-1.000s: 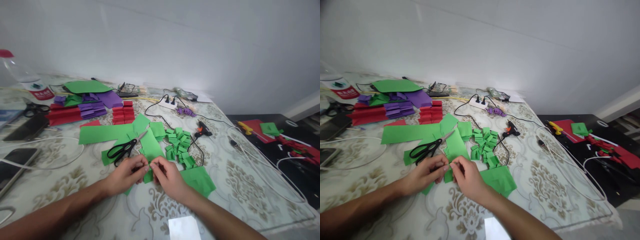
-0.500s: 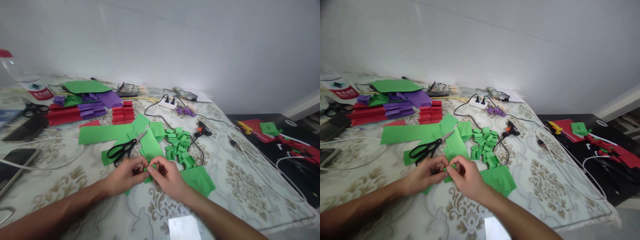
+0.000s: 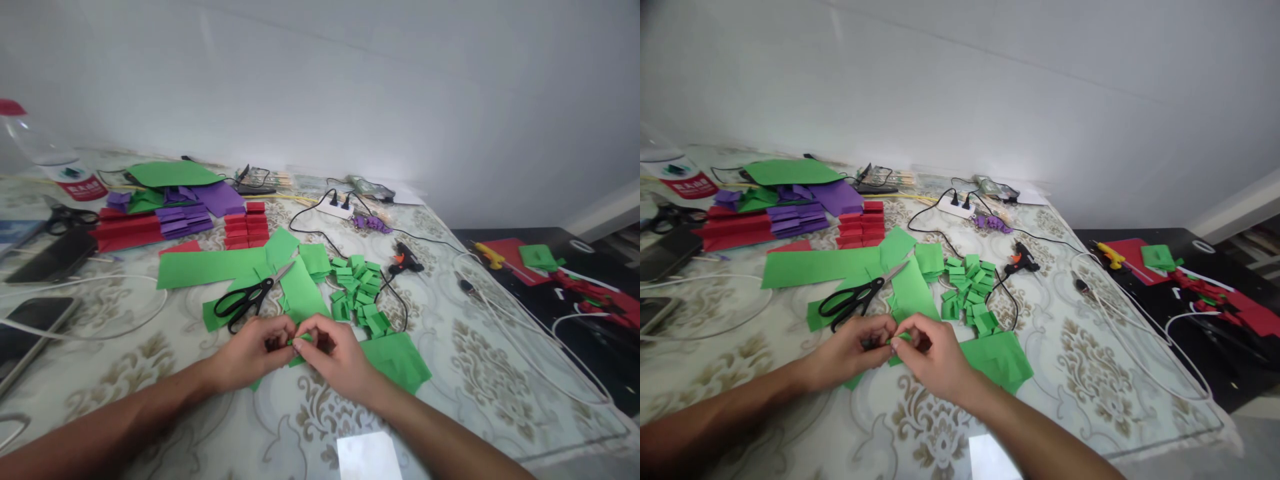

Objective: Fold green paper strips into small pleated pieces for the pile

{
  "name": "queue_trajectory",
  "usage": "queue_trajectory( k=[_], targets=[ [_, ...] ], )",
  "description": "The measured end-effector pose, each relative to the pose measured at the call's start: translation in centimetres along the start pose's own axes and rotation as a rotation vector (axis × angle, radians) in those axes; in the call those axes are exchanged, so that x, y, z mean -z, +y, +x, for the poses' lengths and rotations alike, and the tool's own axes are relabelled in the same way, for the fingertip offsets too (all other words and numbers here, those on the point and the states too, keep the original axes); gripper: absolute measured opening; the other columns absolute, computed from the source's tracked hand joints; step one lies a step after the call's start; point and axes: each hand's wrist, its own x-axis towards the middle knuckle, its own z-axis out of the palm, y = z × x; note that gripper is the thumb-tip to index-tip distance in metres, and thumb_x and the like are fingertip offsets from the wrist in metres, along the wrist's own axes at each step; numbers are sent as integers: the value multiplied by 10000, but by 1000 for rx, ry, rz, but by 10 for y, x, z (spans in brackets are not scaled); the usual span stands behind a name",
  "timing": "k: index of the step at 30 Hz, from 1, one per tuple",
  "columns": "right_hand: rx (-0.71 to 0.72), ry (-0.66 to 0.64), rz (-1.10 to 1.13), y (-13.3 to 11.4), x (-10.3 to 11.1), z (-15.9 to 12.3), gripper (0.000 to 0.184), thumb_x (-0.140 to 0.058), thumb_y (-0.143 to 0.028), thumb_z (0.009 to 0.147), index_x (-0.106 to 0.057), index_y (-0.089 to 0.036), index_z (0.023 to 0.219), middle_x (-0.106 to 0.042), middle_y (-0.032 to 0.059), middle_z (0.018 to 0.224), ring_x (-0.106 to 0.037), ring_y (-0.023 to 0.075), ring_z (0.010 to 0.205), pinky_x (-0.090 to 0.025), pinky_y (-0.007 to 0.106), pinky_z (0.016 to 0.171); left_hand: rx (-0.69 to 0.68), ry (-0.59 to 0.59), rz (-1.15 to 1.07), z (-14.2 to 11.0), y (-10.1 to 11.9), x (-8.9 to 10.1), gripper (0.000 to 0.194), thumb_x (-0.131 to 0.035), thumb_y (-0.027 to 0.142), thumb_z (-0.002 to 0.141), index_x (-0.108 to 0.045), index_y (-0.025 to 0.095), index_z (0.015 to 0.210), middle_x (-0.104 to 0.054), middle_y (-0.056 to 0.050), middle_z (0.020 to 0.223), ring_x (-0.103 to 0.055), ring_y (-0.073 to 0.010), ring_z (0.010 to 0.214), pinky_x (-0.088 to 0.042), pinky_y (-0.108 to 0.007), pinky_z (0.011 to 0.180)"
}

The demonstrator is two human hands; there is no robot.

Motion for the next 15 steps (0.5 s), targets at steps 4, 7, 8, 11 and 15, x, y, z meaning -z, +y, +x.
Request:
queue_trajectory(
  k=[4,7,8,11,15],
  targets=[
    [-30,-3,0,-1,0,-1,71,-682,-264,877,-697,-196,872,-487,-48,650,-457,124,602,-344,238,553,-13,-6,31,0,0,0,253,-619,348,920,-554,173,750,-442,66,631,-395,-106,594,-305,-217,550],
    [-39,-7,-8,0,1,-1,74,-681,-271,877,-696,-200,872,-492,-45,650,-459,128,602,-343,239,548,-17,-5,28,0,0,-1,250,-626,347,923,-565,171,756,-447,65,628,-393,-105,591,-309,-213,545],
    [-39,-8,-10,0,1,-1,75,-679,-274,878,-694,-201,871,-493,-44,651,-460,129,602,-343,239,547,-18,-7,20,0,1,0,243,-630,345,924,-572,171,766,-450,65,629,-395,-105,591,-312,-213,544],
    [-39,-2,-7,1,1,-2,68,-668,-271,882,-682,-205,869,-503,-41,656,-466,132,605,-351,242,553,-28,-28,-19,-1,3,1,224,-627,353,942,-597,170,818,-464,60,641,-410,-111,598,-321,-219,548],
    [-31,-2,19,-1,2,-2,59,-650,-264,881,-656,-205,877,-529,-33,678,-488,137,622,-364,245,564,-41,-76,-60,-3,5,5,233,-600,384,983,-617,164,908,-485,52,664,-431,-121,614,-336,-231,566]
  ],
)
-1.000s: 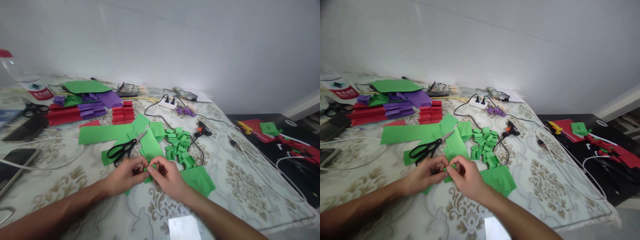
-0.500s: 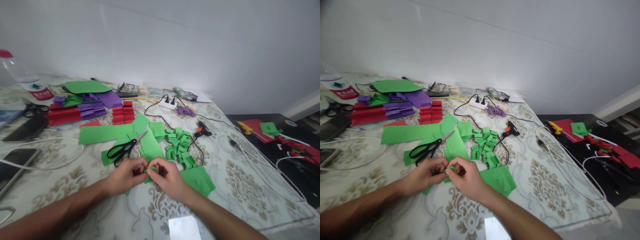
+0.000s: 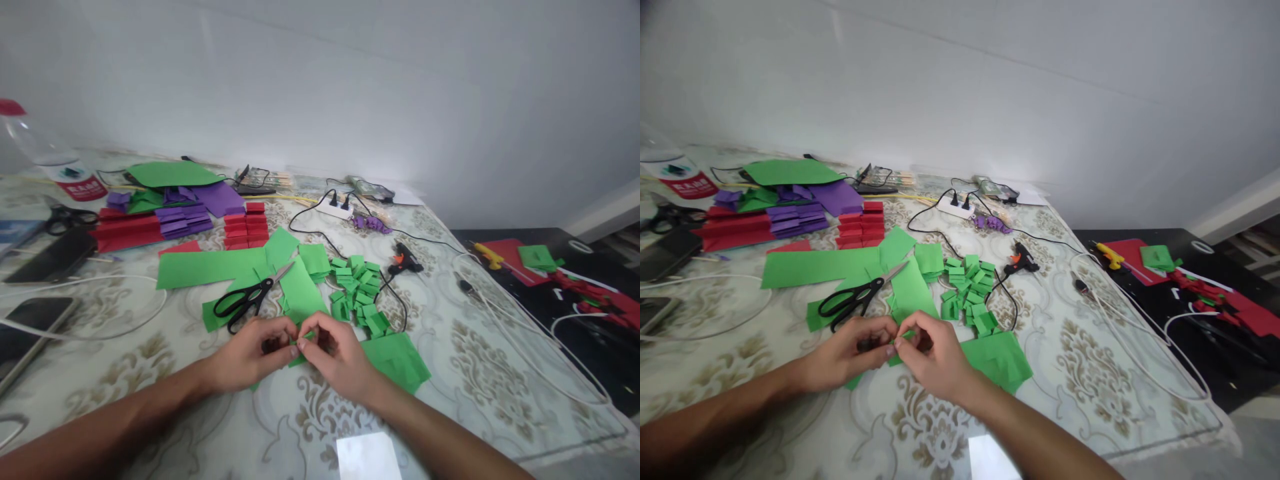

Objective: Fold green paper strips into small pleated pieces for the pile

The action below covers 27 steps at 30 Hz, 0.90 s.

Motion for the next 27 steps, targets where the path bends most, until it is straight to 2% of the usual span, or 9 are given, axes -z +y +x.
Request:
queue_trajectory(
  k=[7,15,27],
  targets=[
    [0,0,36,-6,0,0,54,-652,-241,866,-638,-208,906,-533,-34,685,-513,139,629,-378,244,563,-8,-16,-22,-1,1,1,250,-586,410,1005,-615,163,983,-526,45,681,-470,-130,625,-355,-239,581],
    [10,7,73,-4,0,0,168,-648,-219,881,-624,-207,1047,-575,-17,783,-583,156,712,-463,267,635,-20,8,-21,0,-1,0,242,-591,399,997,-607,157,1006,-513,58,652,-455,-121,588,-332,-233,556],
    [30,-2,101,-4,1,0,223,-615,-203,873,-631,-203,1095,-575,-19,801,-585,158,710,-471,288,638,-16,1,-44,2,1,0,229,-623,385,982,-631,156,996,-516,61,640,-452,-115,581,-330,-225,551]
  ],
)
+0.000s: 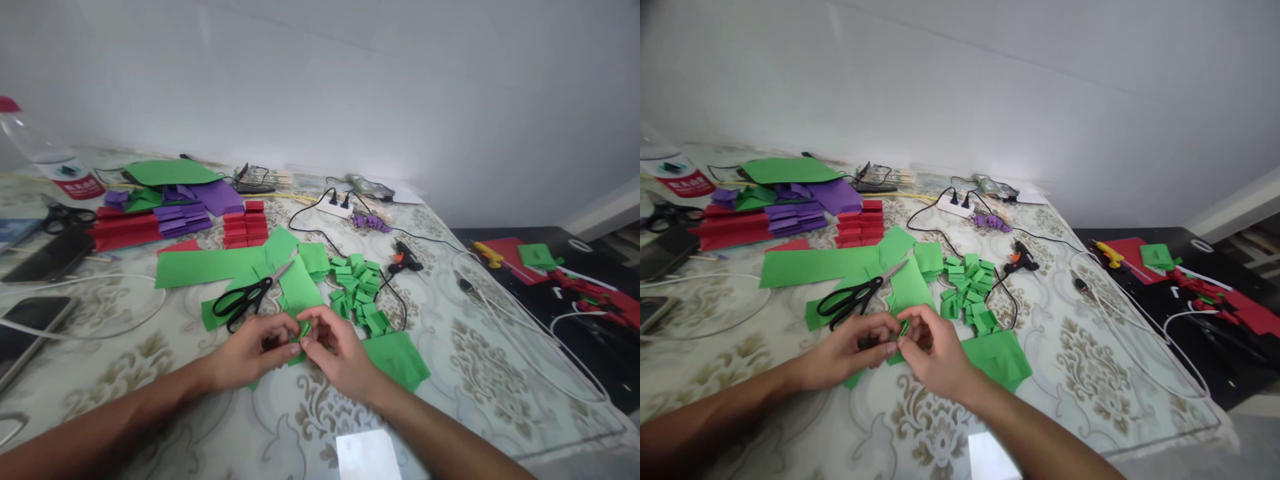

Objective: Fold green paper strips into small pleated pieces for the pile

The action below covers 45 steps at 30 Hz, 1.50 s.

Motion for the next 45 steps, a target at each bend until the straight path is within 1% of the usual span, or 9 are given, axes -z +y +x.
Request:
queue_trajectory(
  k=[6,11,17,22,25,27,33,39,45],
  targets=[
    [-27,4,36,4,0,1,273,-586,-175,857,-638,-218,1121,-571,-30,777,-576,148,668,-453,278,601,23,11,-9,-2,0,1,249,-599,406,995,-638,160,1009,-549,50,634,-520,-130,585,-369,-231,560],
    [-29,27,48,4,0,2,241,-613,-207,871,-656,-213,1108,-589,-18,785,-583,155,695,-475,280,617,56,28,-43,-3,-2,1,273,-579,415,999,-630,149,1031,-586,29,666,-567,-139,605,-426,-238,588],
    [-6,92,-37,4,0,2,287,-650,-230,856,-711,-211,1136,-677,39,898,-648,196,811,-516,303,661,39,47,-34,-2,-4,0,282,-590,424,990,-621,147,1028,-561,44,621,-544,-130,566,-407,-232,557],
    [-29,102,12,6,0,2,350,-683,-257,857,-703,-212,1203,-722,66,1016,-680,199,832,-539,319,695,59,85,-41,0,-9,-3,315,-609,451,982,-629,151,1077,-533,60,603,-534,-127,539,-397,-227,529],
    [-32,126,43,7,-1,3,359,-714,-247,838,-699,-220,1196,-725,69,1094,-694,190,850,-553,322,733,66,106,-36,0,-11,-5,306,-614,442,978,-620,153,1077,-541,63,587,-527,-124,525,-392,-225,523],
    [-29,142,54,8,-1,3,354,-731,-243,832,-699,-225,1184,-725,64,1109,-698,181,841,-554,314,727,67,121,-30,0,-11,-5,290,-613,425,977,-614,154,1081,-552,63,580,-540,-125,521,-395,-224,525],
    [-22,161,60,10,-1,4,300,-745,-245,832,-702,-218,1128,-737,64,1100,-697,166,786,-552,295,655,67,171,-29,-1,-11,-7,264,-620,390,969,-604,166,1108,-577,68,562,-603,-140,504,-429,-227,520],
    [-13,178,16,7,-1,5,263,-743,-244,835,-709,-205,1092,-749,53,961,-701,178,768,-543,292,630,67,220,-43,0,-11,-8,263,-644,397,956,-585,173,1080,-595,66,542,-598,-143,492,-441,-234,520],
    [-19,188,9,7,-1,4,239,-741,-250,836,-710,-210,1069,-734,29,874,-698,181,748,-537,294,633,47,199,-20,0,-9,-8,246,-636,385,955,-558,178,1064,-583,75,539,-574,-132,488,-425,-229,520]
  ],
)
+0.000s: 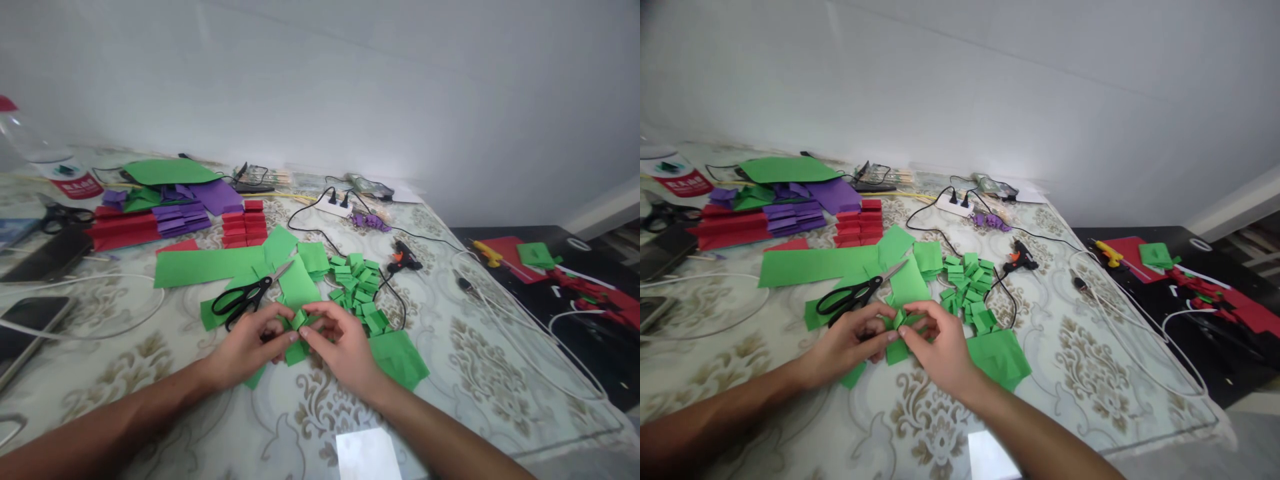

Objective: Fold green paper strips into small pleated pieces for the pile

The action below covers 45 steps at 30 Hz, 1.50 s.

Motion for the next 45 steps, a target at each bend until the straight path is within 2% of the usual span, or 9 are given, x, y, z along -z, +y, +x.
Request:
queue_trajectory(
  k=[8,13,22,35,45],
  targets=[
    [1,-12,7,0,0,0,258,-756,-256,827,-700,-210,1075,-749,37,947,-710,179,791,-538,299,692,-7,-13,16,0,-2,0,249,-631,374,961,-587,168,1093,-588,66,554,-588,-138,501,-425,-235,522],
    [13,-4,9,-2,0,0,226,-768,-251,813,-676,-212,1016,-743,32,955,-706,174,791,-537,291,690,2,-27,29,0,-3,1,265,-627,374,959,-600,155,1104,-590,60,567,-608,-143,511,-437,-238,528],
    [1,0,0,0,0,0,234,-770,-266,818,-678,-218,1029,-747,36,963,-708,183,795,-539,304,690,1,-8,6,1,-3,0,238,-646,374,949,-595,166,1054,-578,69,557,-599,-136,495,-438,-228,519],
    [7,0,0,-1,0,0,235,-768,-266,813,-670,-217,1022,-737,31,955,-696,173,769,-531,296,677,-12,-12,-4,1,-2,0,245,-650,394,962,-549,184,1040,-583,72,562,-578,-126,499,-427,-224,513],
    [9,-8,-17,0,0,0,216,-758,-265,807,-667,-219,997,-714,11,862,-677,172,726,-520,288,642,-7,-29,-13,0,-2,0,252,-625,377,960,-537,182,1092,-527,96,565,-553,-120,500,-406,-216,512]
  ],
)
